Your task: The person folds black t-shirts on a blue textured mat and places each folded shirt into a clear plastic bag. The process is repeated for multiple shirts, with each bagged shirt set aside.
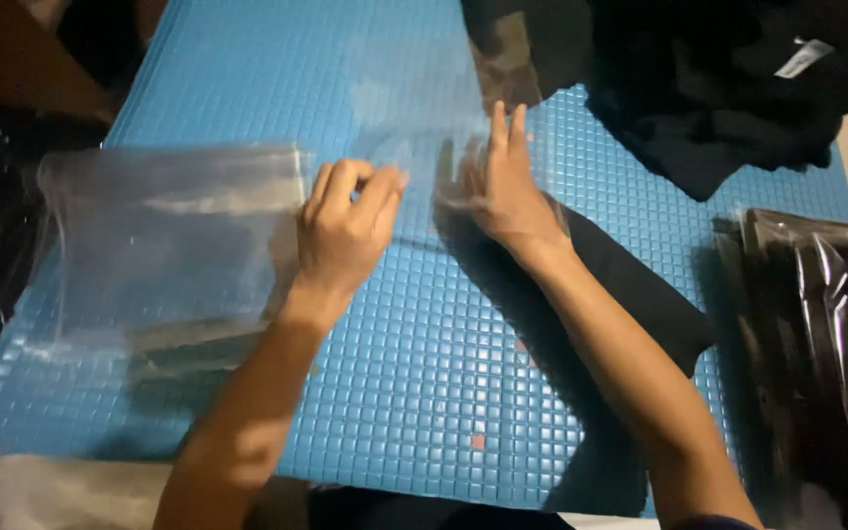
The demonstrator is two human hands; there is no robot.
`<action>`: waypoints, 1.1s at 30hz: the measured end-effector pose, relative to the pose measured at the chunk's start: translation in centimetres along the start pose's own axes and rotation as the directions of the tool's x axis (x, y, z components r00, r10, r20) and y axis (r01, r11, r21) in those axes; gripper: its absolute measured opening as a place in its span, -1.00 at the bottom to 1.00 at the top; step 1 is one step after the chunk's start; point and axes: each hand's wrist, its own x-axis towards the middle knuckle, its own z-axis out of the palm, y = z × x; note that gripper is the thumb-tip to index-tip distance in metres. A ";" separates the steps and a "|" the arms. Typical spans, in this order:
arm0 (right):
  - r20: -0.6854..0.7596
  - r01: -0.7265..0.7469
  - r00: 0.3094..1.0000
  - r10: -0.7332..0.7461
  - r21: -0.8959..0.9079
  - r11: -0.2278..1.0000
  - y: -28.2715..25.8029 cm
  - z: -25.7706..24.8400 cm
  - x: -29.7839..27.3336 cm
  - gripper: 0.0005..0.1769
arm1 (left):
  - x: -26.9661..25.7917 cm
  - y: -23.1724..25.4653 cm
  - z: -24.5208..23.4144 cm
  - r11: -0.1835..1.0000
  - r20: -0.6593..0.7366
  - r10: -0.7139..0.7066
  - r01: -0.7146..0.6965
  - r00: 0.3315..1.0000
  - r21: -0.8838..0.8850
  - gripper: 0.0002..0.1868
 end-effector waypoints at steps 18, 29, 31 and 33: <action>0.392 -0.110 0.885 0.250 -0.346 0.932 -1.9 -15.9 -12.6 0.16 | 0.2 0.3 0.2 0.997 -0.071 -0.019 0.024 0.997 0.067 -0.87; 0.453 -0.060 0.827 0.332 -0.518 0.853 0.5 -13.4 -14.2 -0.01 | -0.1 1.7 0.2 1.000 0.111 -0.026 0.025 0.993 0.009 -0.84; 0.467 -0.085 0.803 0.370 -0.525 0.847 1.5 -13.1 -13.9 0.03 | -0.1 1.8 0.3 1.000 0.120 -0.029 0.029 0.992 0.006 -0.84; 0.486 -0.102 0.778 0.399 -0.528 0.843 1.7 -13.2 -13.0 0.08 | -0.3 1.7 0.2 0.999 0.132 -0.036 0.035 0.991 0.012 -0.85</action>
